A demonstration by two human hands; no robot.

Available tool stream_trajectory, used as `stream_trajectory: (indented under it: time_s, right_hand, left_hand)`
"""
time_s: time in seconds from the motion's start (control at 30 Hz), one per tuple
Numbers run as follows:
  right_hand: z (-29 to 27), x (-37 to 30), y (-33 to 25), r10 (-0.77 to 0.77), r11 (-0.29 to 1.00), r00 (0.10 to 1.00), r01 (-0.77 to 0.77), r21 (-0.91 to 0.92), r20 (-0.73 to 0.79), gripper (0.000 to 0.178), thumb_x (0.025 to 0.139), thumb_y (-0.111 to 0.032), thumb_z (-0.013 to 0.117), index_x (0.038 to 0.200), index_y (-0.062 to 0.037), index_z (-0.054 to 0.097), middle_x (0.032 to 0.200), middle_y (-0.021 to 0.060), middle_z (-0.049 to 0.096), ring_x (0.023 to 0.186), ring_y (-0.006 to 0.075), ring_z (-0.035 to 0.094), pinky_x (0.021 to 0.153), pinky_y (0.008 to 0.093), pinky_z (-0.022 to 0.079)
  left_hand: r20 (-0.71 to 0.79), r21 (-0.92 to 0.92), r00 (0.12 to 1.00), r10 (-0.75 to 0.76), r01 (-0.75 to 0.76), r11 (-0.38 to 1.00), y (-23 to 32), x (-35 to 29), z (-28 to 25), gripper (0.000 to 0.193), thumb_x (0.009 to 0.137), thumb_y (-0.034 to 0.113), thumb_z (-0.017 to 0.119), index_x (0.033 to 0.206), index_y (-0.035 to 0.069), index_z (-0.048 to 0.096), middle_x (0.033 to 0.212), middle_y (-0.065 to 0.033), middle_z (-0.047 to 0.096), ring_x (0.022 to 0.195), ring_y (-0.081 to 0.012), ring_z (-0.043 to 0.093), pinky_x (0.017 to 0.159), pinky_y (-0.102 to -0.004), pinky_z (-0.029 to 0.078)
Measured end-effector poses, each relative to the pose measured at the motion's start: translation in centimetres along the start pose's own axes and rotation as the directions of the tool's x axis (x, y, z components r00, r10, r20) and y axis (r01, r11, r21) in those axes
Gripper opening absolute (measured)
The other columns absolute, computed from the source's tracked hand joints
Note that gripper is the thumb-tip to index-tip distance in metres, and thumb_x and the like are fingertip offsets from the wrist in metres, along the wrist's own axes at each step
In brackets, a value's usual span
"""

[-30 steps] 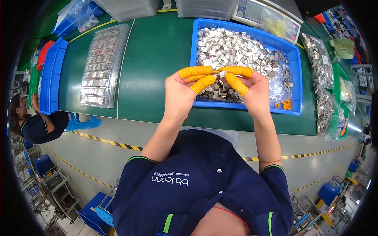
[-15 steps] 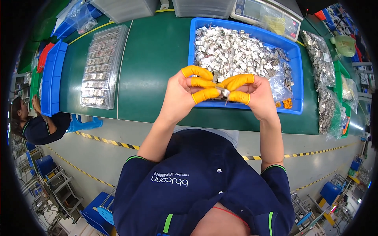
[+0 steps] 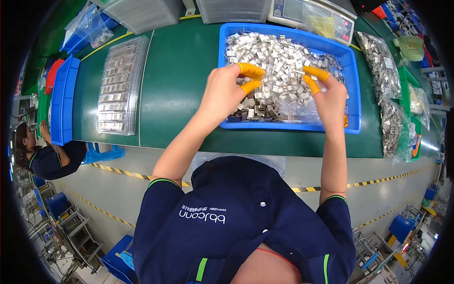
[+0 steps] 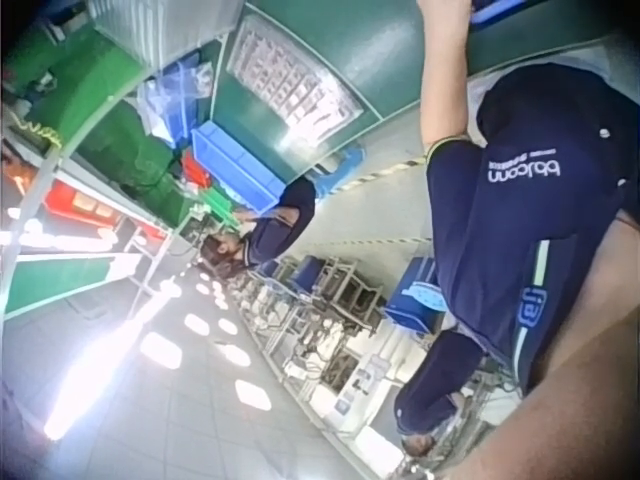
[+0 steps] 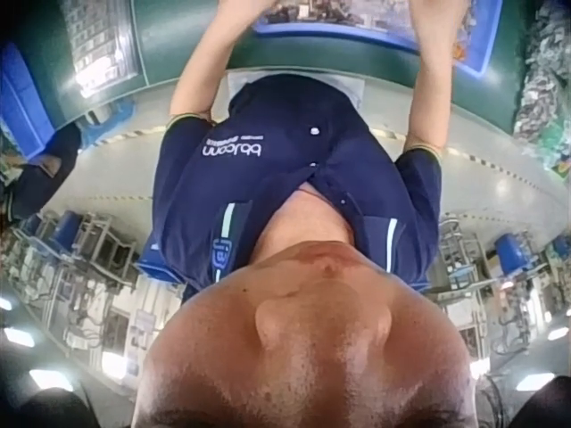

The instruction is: The person assembles small electronic components by hand, then places them into a plastic tray.

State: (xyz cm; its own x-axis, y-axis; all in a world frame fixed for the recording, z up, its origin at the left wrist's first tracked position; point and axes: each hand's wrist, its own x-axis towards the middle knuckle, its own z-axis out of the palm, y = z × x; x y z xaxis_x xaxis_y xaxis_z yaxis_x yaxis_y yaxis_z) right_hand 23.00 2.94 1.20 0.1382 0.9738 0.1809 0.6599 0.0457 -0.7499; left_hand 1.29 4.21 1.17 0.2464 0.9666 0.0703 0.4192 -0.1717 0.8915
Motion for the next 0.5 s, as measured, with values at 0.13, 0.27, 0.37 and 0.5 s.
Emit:
stream_trajectory:
  time_s: [0.13,0.27,0.37,0.5]
  right_hand:
    - [0.7,1.3,0.4,-0.255,0.952,0.962,0.268,-0.146,0.099,0.027,0.070,-0.001,0.063,0.096,-0.0052,0.061,0.101,0.0133,0.055,0.095,0.0300,0.052,0.081,0.0362,0.043]
    - [3.1,0.9,1.0,-0.307,0.848,0.911,0.394,-0.355,0.277,0.018,0.066,0.003,0.060,0.084,0.0012,0.059,0.085,0.0140,0.055,0.088,0.0288,0.054,0.075,0.0367,0.045]
    - [2.8,0.7,0.8,-0.301,0.870,0.906,0.389,-0.303,0.298,0.018,0.064,0.004,0.059,0.082,0.0016,0.059,0.079,0.0134,0.055,0.082,0.0297,0.055,0.072,0.0373,0.046]
    - [2.6,0.7,1.1,-0.284,0.903,0.936,0.334,-0.271,0.210,0.014,0.068,0.003,0.060,0.082,0.0017,0.059,0.084,0.0134,0.058,0.079,0.0278,0.058,0.070,0.0342,0.047]
  left_hand:
    - [0.135,0.539,0.951,0.278,-0.305,0.785,-1.0,0.3,0.2,0.024,0.061,0.014,0.071,0.082,0.003,0.066,0.079,-0.0099,0.058,0.082,-0.0268,0.051,0.073,-0.0359,0.042]
    - [0.194,0.649,0.958,0.210,-0.286,0.705,-1.0,0.5,0.4,0.021,0.063,0.014,0.070,0.080,0.003,0.065,0.078,-0.0100,0.057,0.081,-0.0264,0.052,0.073,-0.0355,0.042]
    - [0.199,0.687,0.948,0.246,-0.315,0.655,-1.3,0.1,0.5,0.021,0.063,0.014,0.070,0.079,0.001,0.064,0.077,-0.0105,0.057,0.081,-0.0266,0.051,0.072,-0.0362,0.042]
    - [0.077,0.437,0.987,0.141,-0.161,0.885,-0.2,-0.2,0.3,0.017,0.070,0.009,0.067,0.082,-0.001,0.061,0.084,-0.0111,0.060,0.081,-0.0225,0.057,0.072,-0.0300,0.046]
